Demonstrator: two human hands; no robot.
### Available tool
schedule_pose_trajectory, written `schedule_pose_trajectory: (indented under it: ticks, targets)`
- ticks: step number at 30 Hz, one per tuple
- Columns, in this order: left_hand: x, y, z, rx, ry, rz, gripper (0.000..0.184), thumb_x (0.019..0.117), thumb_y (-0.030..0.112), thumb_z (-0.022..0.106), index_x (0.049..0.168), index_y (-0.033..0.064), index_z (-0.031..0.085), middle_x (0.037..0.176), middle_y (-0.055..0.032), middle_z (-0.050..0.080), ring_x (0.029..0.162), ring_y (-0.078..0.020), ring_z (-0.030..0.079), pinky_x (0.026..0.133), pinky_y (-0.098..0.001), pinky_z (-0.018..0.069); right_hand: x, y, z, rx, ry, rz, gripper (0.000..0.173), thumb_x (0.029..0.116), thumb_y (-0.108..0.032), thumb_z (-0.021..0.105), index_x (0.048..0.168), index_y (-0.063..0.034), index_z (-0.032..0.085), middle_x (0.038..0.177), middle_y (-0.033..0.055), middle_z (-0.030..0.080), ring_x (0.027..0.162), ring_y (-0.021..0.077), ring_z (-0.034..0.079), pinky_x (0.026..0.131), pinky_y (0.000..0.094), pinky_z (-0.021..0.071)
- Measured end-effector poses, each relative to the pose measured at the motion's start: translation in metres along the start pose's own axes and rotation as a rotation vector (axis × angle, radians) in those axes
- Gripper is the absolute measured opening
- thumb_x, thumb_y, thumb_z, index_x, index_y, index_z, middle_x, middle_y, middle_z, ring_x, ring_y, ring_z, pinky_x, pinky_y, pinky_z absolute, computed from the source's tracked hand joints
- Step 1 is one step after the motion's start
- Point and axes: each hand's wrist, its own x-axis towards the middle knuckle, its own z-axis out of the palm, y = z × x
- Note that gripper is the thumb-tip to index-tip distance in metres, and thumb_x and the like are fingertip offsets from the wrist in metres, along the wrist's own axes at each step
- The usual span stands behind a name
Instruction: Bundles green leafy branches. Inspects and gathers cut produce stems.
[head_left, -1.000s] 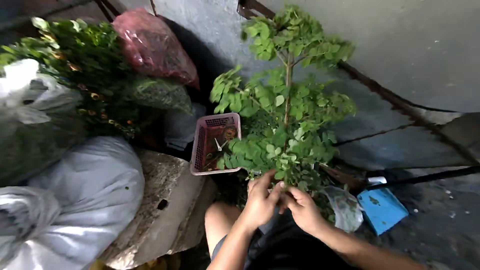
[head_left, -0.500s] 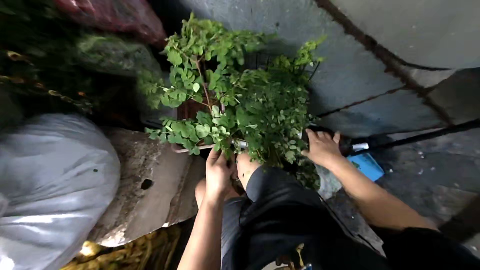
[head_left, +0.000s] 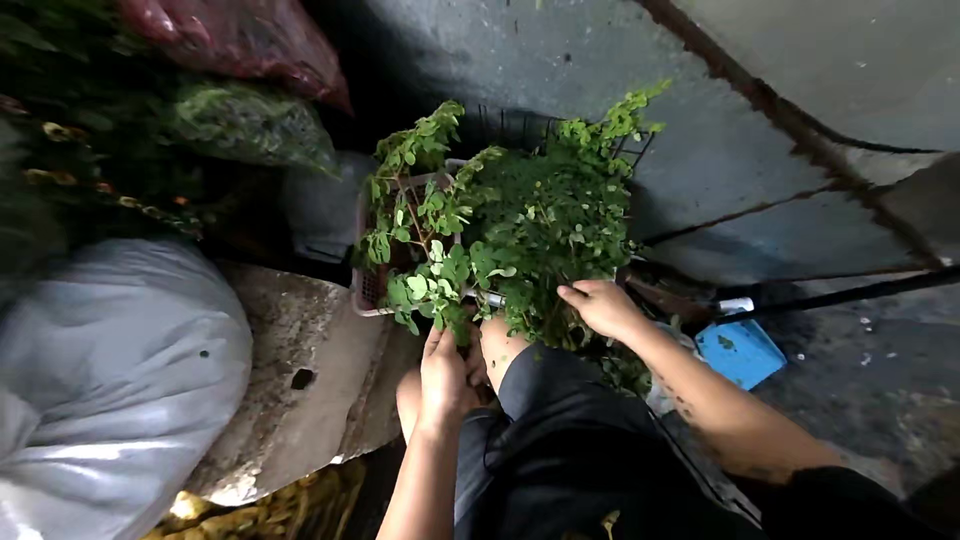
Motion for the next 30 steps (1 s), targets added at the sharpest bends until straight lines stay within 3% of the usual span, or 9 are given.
schedule_pose_trajectory:
  ticks: [3,6,10,15,18,20,26,28,30]
  targets:
    - [0.005,-0.002,0.004,0.011,0.006,0.04,0.04,0.1107,0.016,0.02,0.127,0.0059,0.055,0.085,-0.0088,0.065,0.04,-0.0057,0.038,0.034,-0.0197,0.0337,-0.016,0.004,-0.024,-0.069,0.065,-0.017,0.05,0.1086,-0.047,0.044,0.101,-0.0064,0.071,0.095,0.0152,0.07,0.097,0.0323,0.068,0.088,0.0588,0.0513]
    - [0.012,0.002,0.011,-0.002,0.018,0.087,0.038,0.1098,0.012,0.021,0.127,0.0032,0.053,0.099,-0.0142,0.071,0.04,-0.0046,0.04,0.034,-0.0189,0.0336,-0.041,-0.002,-0.049,-0.042,0.298,-0.181,0.045,0.108,-0.042,0.05,0.086,-0.0073,0.067,0.077,0.0093,0.064,0.077,0.0256,0.065,0.072,0.052,0.052]
    - [0.012,-0.008,0.016,0.028,0.069,0.056,0.032,0.1112,0.011,0.029,0.127,0.0032,0.055,0.084,-0.0074,0.06,0.041,-0.0065,0.04,0.035,-0.0203,0.0375,-0.025,0.014,-0.046,-0.182,0.233,-0.168,0.045,0.1075,-0.042,0.051,0.093,-0.0036,0.069,0.086,0.0158,0.068,0.087,0.0336,0.068,0.08,0.0577,0.0539]
    - [0.004,-0.006,0.011,0.009,0.137,0.123,0.029,0.1116,0.012,0.029,0.121,0.0045,0.055,0.07,-0.0034,0.054,0.04,-0.007,0.039,0.034,-0.0211,0.0368,-0.024,0.017,-0.022,-0.128,0.266,-0.21,0.043,0.1063,-0.041,0.055,0.1,-0.0017,0.071,0.095,0.0172,0.07,0.094,0.033,0.069,0.087,0.0542,0.0543]
    - [-0.003,0.003,0.008,0.039,0.144,0.199,0.032,0.1115,0.012,0.028,0.127,0.0043,0.055,0.063,-0.002,0.051,0.039,-0.0082,0.042,0.034,-0.0228,0.0393,-0.033,0.019,-0.02,-0.075,0.436,-0.328,0.041,0.1053,-0.039,0.057,0.096,-0.0019,0.072,0.09,0.0146,0.07,0.085,0.0282,0.069,0.081,0.0488,0.0565]
    - [-0.01,0.007,0.004,0.088,0.172,0.226,0.029,0.111,0.011,0.029,0.121,0.0052,0.055,0.059,-0.0009,0.049,0.038,-0.0083,0.042,0.033,-0.0234,0.0393,-0.048,0.015,-0.018,-0.004,0.613,-0.48,0.037,0.1035,-0.036,0.059,0.091,-0.0031,0.073,0.084,0.0105,0.07,0.076,0.0191,0.068,0.072,0.0388,0.0578]
    - [0.002,-0.011,0.011,0.219,0.237,0.111,0.025,0.1107,0.013,0.039,0.122,0.0024,0.059,0.062,-0.0027,0.051,0.04,-0.0091,0.041,0.034,-0.0242,0.037,-0.077,0.002,-0.019,0.093,0.923,-0.811,0.031,0.1,-0.023,0.067,0.079,-0.0004,0.065,0.071,0.0096,0.06,0.065,0.012,0.059,0.058,0.0215,0.0496]
    - [0.008,-0.023,0.019,0.261,0.252,0.128,0.019,0.1084,0.011,0.044,0.119,0.0025,0.058,0.066,-0.003,0.054,0.043,-0.0092,0.044,0.037,-0.024,0.0383,-0.077,0.001,-0.018,0.081,0.983,-0.872,0.031,0.0994,-0.024,0.068,0.078,-0.0015,0.063,0.07,0.0087,0.058,0.063,0.0112,0.057,0.056,0.02,0.0483]
    - [0.009,-0.034,0.023,0.31,0.268,0.16,0.023,0.1053,0.009,0.049,0.124,0.0027,0.06,0.086,-0.0053,0.064,0.064,-0.0097,0.058,0.055,-0.026,0.05,-0.073,0.004,-0.015,0.052,1.018,-0.906,0.032,0.0995,-0.026,0.068,0.079,-0.0025,0.063,0.07,0.0082,0.057,0.062,0.0116,0.057,0.055,0.0201,0.0483]
